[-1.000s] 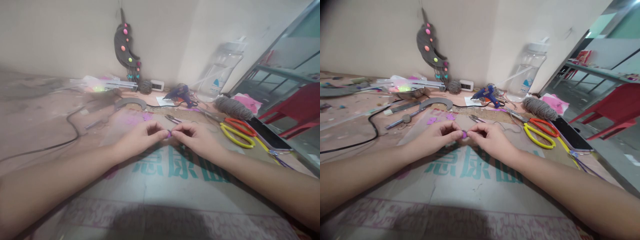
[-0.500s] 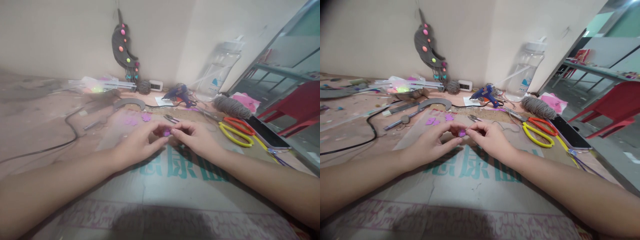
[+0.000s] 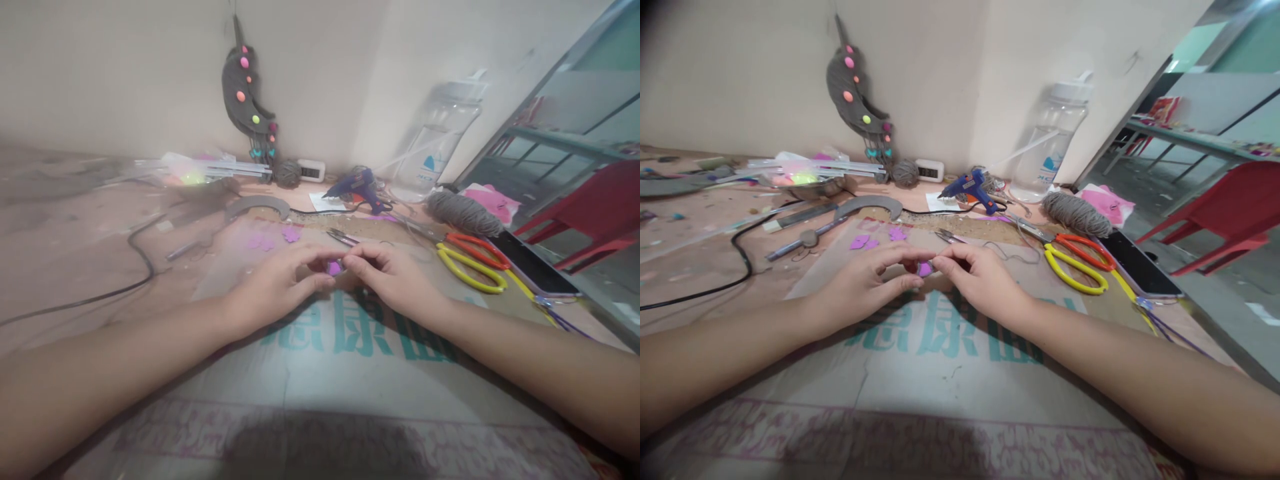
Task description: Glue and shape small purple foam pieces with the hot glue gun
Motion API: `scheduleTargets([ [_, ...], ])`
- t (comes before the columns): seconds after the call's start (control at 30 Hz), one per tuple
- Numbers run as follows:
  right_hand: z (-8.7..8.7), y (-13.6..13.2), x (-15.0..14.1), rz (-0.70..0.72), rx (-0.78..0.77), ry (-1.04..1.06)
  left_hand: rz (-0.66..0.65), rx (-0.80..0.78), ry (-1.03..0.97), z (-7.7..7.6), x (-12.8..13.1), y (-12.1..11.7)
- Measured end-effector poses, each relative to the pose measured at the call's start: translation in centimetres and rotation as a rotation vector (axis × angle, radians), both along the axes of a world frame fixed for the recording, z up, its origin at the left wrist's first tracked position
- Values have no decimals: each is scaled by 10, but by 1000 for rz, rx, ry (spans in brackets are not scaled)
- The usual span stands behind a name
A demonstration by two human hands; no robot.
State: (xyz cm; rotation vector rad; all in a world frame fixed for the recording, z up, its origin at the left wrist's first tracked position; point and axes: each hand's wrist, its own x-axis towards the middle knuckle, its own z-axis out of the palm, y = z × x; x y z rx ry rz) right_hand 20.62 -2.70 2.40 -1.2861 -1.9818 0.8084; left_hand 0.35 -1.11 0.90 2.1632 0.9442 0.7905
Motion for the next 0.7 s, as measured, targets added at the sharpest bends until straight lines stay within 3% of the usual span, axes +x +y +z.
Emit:
scheduleTargets([
  [0.17, -3, 2, 0, 1, -156, 95, -26, 58, 10, -2, -1, 2],
  [0.4, -3, 2, 2, -113, -244, 291, -33, -59, -104, -5, 0, 1],
  [0.6, 1, 2, 1, -162, -218, 326, 211, -52, -155, 4, 0, 3],
  [0.7, 2, 1, 0, -153, -210, 310, 254, -87, -150, 8, 0, 2],
])
